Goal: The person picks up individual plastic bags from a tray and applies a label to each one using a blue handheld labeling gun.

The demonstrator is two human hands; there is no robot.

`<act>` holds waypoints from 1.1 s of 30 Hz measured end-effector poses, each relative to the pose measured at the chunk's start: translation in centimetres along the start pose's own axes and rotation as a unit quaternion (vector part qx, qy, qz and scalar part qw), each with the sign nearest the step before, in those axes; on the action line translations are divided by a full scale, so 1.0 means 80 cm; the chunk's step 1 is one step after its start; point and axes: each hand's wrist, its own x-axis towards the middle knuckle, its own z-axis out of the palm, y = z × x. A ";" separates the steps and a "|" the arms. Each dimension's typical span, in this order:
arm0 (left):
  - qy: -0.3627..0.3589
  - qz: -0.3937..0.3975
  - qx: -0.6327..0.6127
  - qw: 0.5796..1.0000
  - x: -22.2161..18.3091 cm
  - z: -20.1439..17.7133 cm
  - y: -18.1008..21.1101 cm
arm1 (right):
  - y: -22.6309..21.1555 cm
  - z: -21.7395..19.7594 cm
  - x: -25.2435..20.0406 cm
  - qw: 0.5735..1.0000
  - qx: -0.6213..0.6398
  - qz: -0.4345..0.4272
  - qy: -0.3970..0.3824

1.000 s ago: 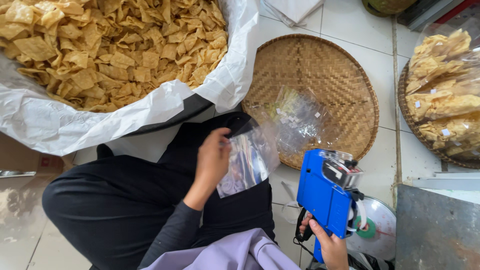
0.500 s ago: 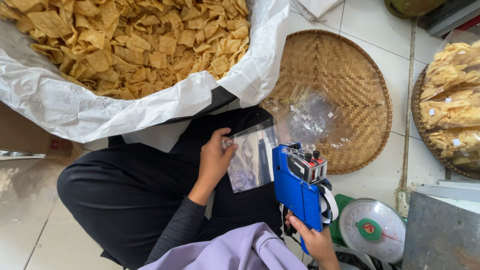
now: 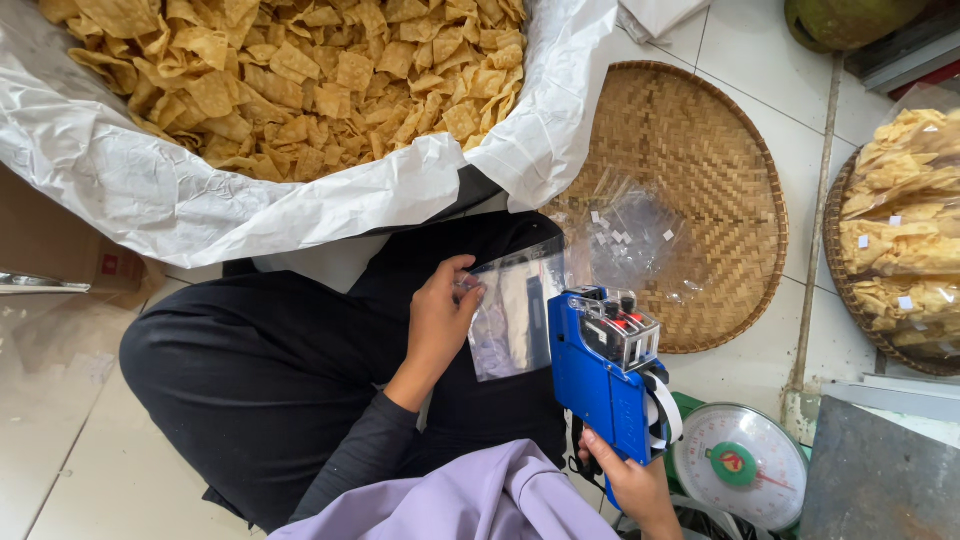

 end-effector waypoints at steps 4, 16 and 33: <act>-0.009 0.001 0.003 1.000 0.000 -0.004 0.005 | -0.007 0.008 -0.001 0.998 -0.040 -0.043 0.024; -0.042 0.013 0.015 0.999 0.002 -0.019 0.016 | -0.018 0.011 0.002 0.996 -0.066 -0.050 0.029; -0.004 0.011 0.019 1.000 0.000 -0.004 0.005 | -0.039 0.024 -0.003 0.981 -0.187 -0.054 0.017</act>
